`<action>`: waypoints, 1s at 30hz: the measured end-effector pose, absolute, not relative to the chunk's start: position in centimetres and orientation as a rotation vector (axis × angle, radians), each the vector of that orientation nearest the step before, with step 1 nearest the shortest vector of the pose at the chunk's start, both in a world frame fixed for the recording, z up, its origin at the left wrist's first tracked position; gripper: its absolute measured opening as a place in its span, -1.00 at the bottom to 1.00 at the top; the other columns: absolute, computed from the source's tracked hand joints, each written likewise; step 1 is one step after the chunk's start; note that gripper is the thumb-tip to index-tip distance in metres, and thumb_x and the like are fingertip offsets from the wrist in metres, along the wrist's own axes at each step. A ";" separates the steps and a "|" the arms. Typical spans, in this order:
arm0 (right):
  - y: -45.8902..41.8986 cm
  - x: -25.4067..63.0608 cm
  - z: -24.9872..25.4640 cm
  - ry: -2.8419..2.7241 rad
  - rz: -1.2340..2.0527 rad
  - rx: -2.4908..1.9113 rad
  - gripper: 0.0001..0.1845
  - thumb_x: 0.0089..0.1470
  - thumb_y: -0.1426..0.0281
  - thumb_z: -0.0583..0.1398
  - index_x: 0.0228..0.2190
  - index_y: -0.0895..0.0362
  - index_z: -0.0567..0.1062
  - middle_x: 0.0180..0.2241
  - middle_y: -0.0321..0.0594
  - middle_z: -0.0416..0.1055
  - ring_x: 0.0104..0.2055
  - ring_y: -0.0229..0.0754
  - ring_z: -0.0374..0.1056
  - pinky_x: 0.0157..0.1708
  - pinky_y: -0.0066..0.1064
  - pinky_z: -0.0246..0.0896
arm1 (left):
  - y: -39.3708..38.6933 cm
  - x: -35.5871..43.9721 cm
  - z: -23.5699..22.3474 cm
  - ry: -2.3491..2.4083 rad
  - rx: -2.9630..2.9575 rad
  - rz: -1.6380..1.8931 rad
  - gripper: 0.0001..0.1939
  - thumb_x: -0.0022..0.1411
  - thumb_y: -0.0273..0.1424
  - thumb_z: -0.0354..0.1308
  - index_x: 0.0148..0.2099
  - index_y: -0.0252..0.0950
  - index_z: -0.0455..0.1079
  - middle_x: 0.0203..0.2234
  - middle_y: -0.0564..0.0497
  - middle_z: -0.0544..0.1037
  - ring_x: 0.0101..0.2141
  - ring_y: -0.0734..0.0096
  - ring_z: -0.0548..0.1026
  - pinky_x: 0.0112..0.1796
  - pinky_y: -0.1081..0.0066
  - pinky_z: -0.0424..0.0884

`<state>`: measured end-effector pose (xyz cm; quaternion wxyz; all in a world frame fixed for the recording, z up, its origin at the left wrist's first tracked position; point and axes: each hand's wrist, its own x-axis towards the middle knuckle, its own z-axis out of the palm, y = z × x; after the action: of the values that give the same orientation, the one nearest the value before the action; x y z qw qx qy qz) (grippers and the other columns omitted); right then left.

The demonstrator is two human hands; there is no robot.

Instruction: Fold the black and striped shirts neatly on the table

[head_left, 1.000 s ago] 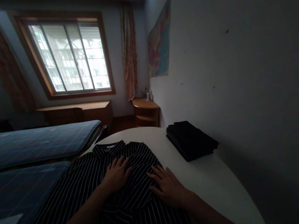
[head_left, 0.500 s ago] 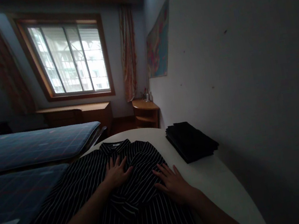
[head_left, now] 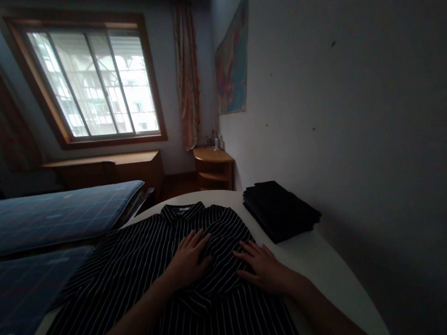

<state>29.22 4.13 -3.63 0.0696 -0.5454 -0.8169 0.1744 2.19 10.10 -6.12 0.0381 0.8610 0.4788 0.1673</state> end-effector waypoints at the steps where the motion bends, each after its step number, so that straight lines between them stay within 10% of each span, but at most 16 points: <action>1: 4.1 29.2 -3.5 -2.452 0.513 -1.621 -0.35 0.24 0.00 0.08 0.27 -0.06 0.23 0.39 -0.13 -0.06 0.42 0.08 -0.22 0.33 0.10 -0.37 | 9.2 2.4 -6.2 1.436 2.658 0.467 -0.39 0.34 -0.15 0.05 0.38 -0.09 0.11 0.38 -0.08 0.06 0.35 -0.07 -0.04 0.25 -0.10 0.03; 14: 5.2 30.1 -3.5 -1.923 0.168 -2.075 -0.69 0.22 0.20 0.11 -0.30 0.16 0.52 -0.23 -0.03 0.53 -0.16 -0.01 0.44 -0.19 -0.27 0.24 | 3.4 3.0 -6.7 1.259 2.696 0.394 -0.31 0.33 -0.07 0.05 0.42 0.03 -0.05 0.40 -0.03 -0.04 0.36 -0.09 -0.13 0.26 -0.17 -0.01; 30: 3.8 26.1 -3.0 -1.713 0.679 -1.284 -0.76 0.22 0.26 0.07 -0.15 0.09 0.42 -0.22 -0.19 0.51 -0.19 -0.13 0.45 -0.14 -0.30 0.34 | 4.3 3.2 -6.6 1.254 2.326 0.823 -0.47 0.42 -0.24 -0.08 0.37 -0.21 0.12 0.25 -0.08 0.33 0.23 0.22 0.29 0.23 0.13 0.24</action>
<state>26.15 3.82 -2.96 0.4331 -0.5154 -0.6875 0.2724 3.24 4.30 -6.58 0.1859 0.8257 0.4452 0.2921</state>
